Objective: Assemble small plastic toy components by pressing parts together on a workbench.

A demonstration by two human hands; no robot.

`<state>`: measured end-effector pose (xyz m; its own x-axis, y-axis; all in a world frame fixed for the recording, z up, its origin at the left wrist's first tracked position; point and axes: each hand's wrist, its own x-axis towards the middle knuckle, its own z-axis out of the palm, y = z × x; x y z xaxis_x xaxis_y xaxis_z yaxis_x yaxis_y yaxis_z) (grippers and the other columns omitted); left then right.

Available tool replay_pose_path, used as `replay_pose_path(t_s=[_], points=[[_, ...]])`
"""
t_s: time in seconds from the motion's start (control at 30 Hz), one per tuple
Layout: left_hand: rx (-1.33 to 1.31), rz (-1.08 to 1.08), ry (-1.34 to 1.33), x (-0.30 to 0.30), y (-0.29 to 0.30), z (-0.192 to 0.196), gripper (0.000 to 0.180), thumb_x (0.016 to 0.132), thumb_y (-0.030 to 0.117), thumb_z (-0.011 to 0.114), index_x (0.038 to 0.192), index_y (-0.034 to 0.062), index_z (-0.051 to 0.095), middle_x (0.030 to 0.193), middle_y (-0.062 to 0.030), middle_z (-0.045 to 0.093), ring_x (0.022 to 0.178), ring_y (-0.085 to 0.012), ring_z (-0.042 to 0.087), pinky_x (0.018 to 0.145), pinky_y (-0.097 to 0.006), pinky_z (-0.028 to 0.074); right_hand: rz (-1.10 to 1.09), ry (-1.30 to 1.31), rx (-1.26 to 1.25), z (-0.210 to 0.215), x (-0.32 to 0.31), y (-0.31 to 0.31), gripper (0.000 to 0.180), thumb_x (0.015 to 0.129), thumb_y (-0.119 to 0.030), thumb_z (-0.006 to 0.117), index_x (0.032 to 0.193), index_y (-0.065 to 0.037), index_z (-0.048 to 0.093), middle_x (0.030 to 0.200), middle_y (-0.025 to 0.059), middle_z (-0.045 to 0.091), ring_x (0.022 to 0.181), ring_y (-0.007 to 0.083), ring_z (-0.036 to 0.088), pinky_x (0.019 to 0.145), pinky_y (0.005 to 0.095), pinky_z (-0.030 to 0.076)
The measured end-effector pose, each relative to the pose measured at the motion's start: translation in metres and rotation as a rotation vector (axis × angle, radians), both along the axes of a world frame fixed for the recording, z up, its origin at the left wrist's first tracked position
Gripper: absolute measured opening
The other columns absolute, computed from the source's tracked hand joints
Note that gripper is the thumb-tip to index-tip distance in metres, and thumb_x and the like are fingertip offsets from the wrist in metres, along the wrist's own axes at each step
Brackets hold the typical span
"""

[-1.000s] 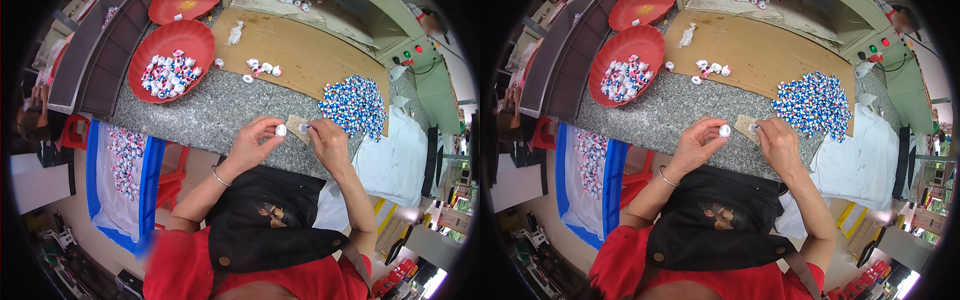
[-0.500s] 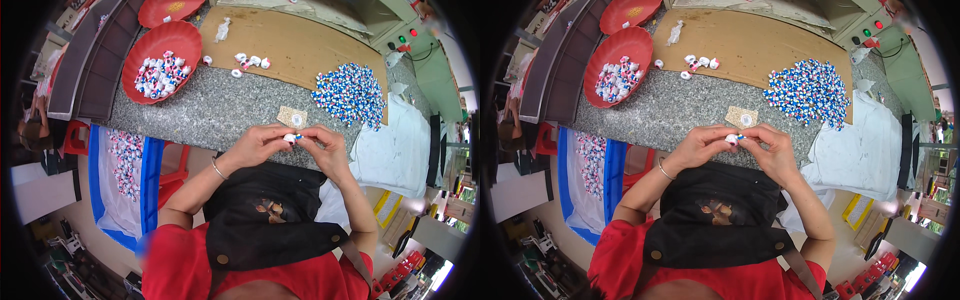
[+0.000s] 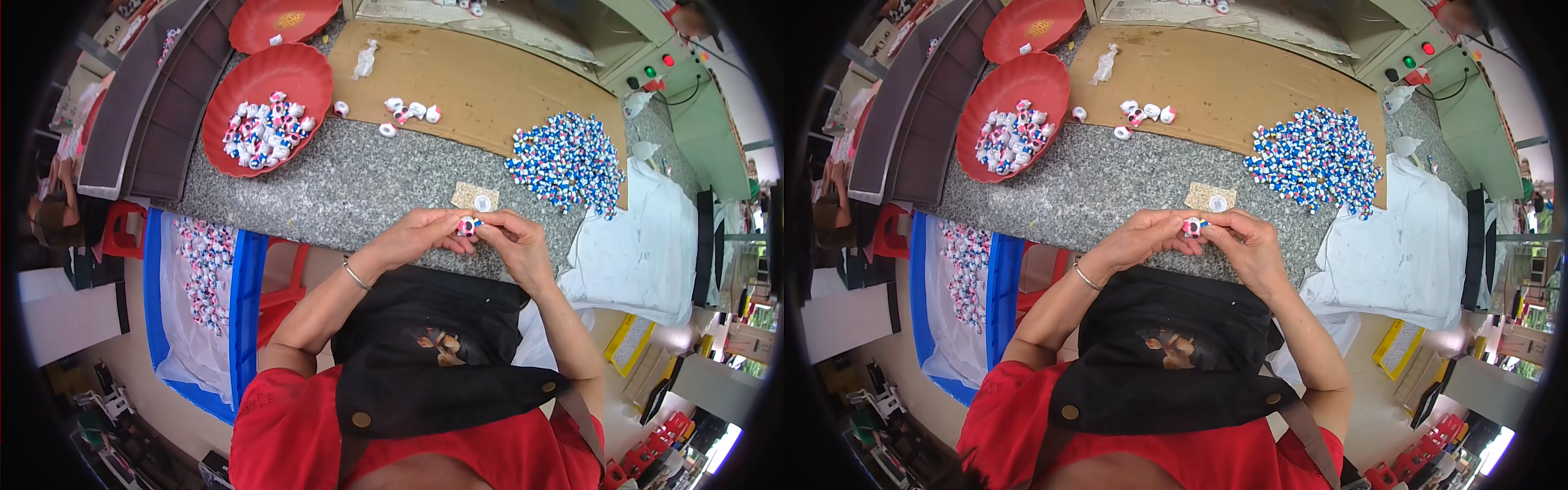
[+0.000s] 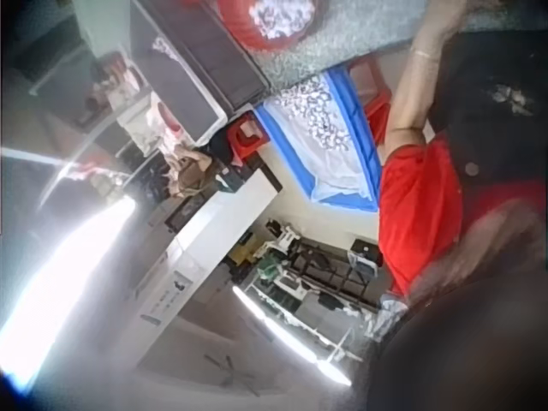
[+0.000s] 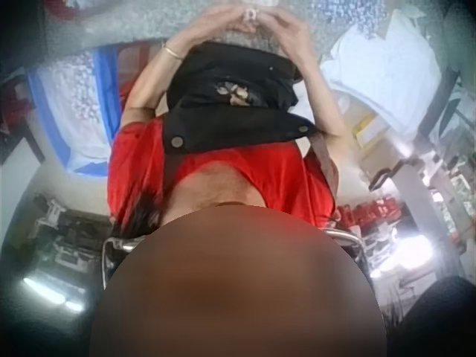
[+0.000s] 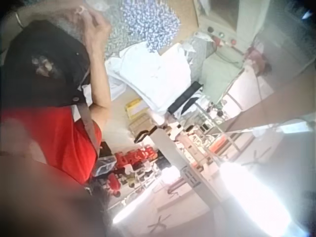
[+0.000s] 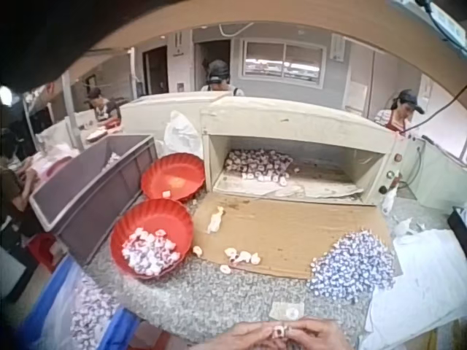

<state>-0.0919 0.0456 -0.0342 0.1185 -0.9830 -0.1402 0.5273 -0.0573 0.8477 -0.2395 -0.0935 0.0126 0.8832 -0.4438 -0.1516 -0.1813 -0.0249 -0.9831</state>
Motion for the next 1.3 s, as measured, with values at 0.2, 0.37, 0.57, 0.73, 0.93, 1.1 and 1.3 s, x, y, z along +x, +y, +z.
replay_pose_path(t_s=[0.2,0.37,0.57,0.73,0.93,1.1,1.3], points=[[-0.034,0.169,-0.259,0.011,0.021,0.010,0.030,0.095,0.007,0.056,0.124,-0.0009,0.056,0.104,-0.0076,0.063,0.092,-0.0124,0.062,0.083,-0.028,0.053,0.142,0.023,-0.310,0.007,0.004,0.003,0.023,0.084,-0.001,0.065,0.107,-0.001,0.068,0.097,0.0109,0.068,0.092,0.0208,0.065,0.079,0.0312,0.051],[0.052,0.804,-1.247,0.085,0.076,0.045,0.027,0.086,0.002,0.063,0.113,-0.0004,0.061,0.098,-0.0115,0.064,0.087,-0.0206,0.063,0.078,-0.031,0.050,-0.038,-0.066,-0.981,-0.015,0.001,-0.059,0.015,0.081,0.002,0.064,0.095,-0.001,0.068,0.098,0.0156,0.067,0.090,0.0319,0.064,0.078,0.0373,0.051],[0.266,1.161,-1.880,0.130,0.090,0.052,0.032,0.080,0.001,0.066,0.112,-0.0006,0.060,0.110,-0.0185,0.060,0.103,-0.0346,0.057,0.092,-0.042,0.043,0.043,0.036,-1.221,-0.013,0.033,-0.086,0.011,0.077,0.000,0.068,0.088,0.000,0.066,0.089,0.0150,0.064,0.084,0.0331,0.062,0.074,0.0402,0.050],[-0.069,0.925,-1.627,0.105,0.045,0.035,0.027,0.076,0.001,0.070,0.102,0.0005,0.062,0.100,-0.0157,0.062,0.094,-0.0336,0.061,0.083,-0.040,0.049,0.085,0.197,-1.329,-0.014,0.036,-0.082,0.017,0.072,0.000,0.070,0.087,0.000,0.063,0.086,0.0160,0.058,0.084,0.0348,0.060,0.073,0.0421,0.049],[0.169,0.888,-1.653,0.107,-0.001,0.007,0.023,0.080,0.005,0.066,0.103,0.0026,0.062,0.098,-0.0165,0.061,0.096,-0.0362,0.060,0.083,-0.042,0.050,0.055,0.107,-1.337,-0.015,0.021,-0.075,0.018,0.079,0.000,0.064,0.097,-0.001,0.058,0.089,0.0167,0.058,0.085,0.0343,0.059,0.071,0.0424,0.048],[0.111,0.721,-1.623,0.109,-0.010,-0.002,0.024,0.081,0.000,0.060,0.105,0.0032,0.059,0.099,-0.0151,0.062,0.096,-0.0355,0.059,0.082,-0.043,0.049,0.066,0.140,-1.161,0.001,-0.003,-0.055,0.017,0.082,0.001,0.062,0.099,0.000,0.061,0.088,0.0182,0.059,0.079,0.0364,0.060,0.071,0.0438,0.049],[0.039,0.580,-1.583,0.112,-0.006,0.011,0.017,0.077,-0.003,0.058,0.092,0.0044,0.055,0.095,-0.0142,0.060,0.092,-0.0355,0.059,0.078,-0.042,0.048,0.231,0.253,-1.236,-0.007,-0.011,-0.047,0.017,0.078,0.000,0.065,0.095,-0.001,0.065,0.086,0.0157,0.061,0.079,0.0344,0.062,0.069,0.0419,0.050]])
